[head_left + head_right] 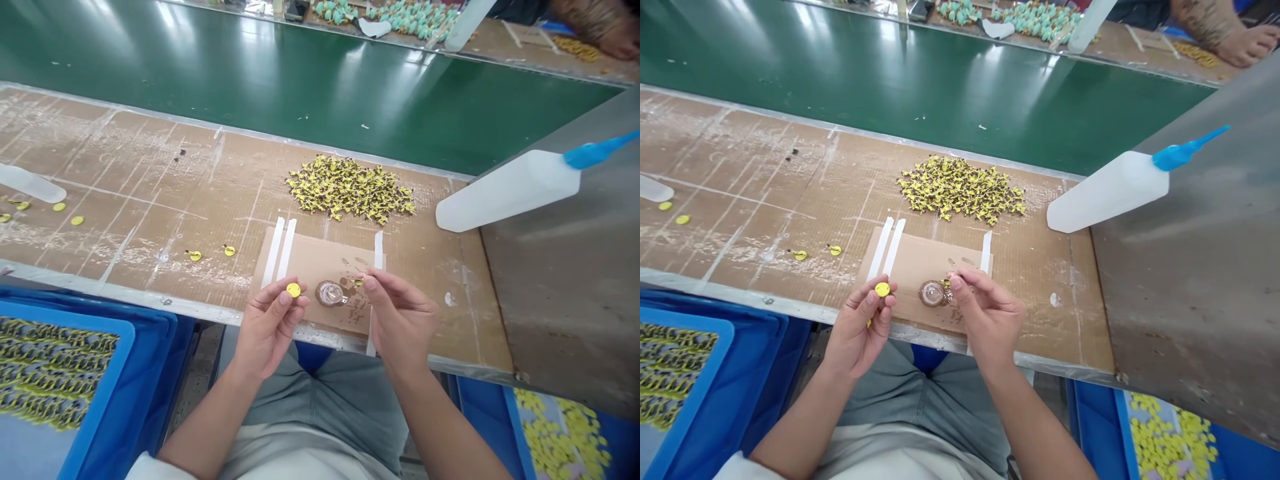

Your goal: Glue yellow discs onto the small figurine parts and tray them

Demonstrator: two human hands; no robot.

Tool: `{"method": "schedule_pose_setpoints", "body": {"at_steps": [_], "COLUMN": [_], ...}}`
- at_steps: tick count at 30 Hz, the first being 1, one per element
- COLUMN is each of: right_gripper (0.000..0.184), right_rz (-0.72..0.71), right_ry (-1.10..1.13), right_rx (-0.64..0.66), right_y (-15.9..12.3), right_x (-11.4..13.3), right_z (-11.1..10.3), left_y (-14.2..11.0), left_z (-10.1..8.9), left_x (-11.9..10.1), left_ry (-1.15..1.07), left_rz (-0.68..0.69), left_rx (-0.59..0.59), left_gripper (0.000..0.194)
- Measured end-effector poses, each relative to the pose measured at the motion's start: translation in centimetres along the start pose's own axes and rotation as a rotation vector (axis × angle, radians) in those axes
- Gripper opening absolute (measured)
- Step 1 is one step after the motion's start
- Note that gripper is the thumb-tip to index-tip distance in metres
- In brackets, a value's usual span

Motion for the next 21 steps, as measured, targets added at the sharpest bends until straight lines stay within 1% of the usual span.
{"method": "schedule_pose_setpoints", "body": {"at_steps": [2, 3, 7, 11, 15, 21], "right_gripper": [0.015, 0.015, 0.013, 0.011, 0.018, 0.023], "right_rz": [0.122, 0.159, 0.230, 0.177, 0.097, -0.032], "right_ry": [0.084, 0.127, 0.227, 0.223, 0.194, 0.080], "right_rx": [-0.003, 0.012, 0.073, 0.122, 0.137, 0.136], "right_y": [-0.4, -0.6, -1.5, -2.5, -3.4, -4.0], "right_x": [0.4, 0.7, 2.0, 3.1, 3.6, 4.0], "right_z": [0.3, 0.5, 1.0, 1.2, 1.3, 1.2], "left_y": [-0.5, -0.7, -1.4, -1.9, -2.3, -2.3], "left_z": [0.4, 0.6, 1.5, 2.1, 2.3, 2.3], "left_x": [0.5, 0.8, 1.9, 2.5, 2.6, 2.7], "left_ry": [0.008, 0.016, 0.039, 0.033, 0.040, 0.061], "left_rz": [-0.024, -0.032, -0.051, -0.065, -0.064, -0.047], "left_rx": [-0.016, -0.017, 0.005, 0.046, 0.090, 0.076], "left_gripper": [0.024, 0.023, 0.021, 0.020, 0.019, 0.019]}}
Point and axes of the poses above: each hand's wrist, its own y-axis towards the middle knuckle, its own z-axis out of the palm, x = y × z, the point moved 4 cm from there along y, towards the middle knuckle, and after that the axes turned 9 degrees about -y, right-handed, at the moved point
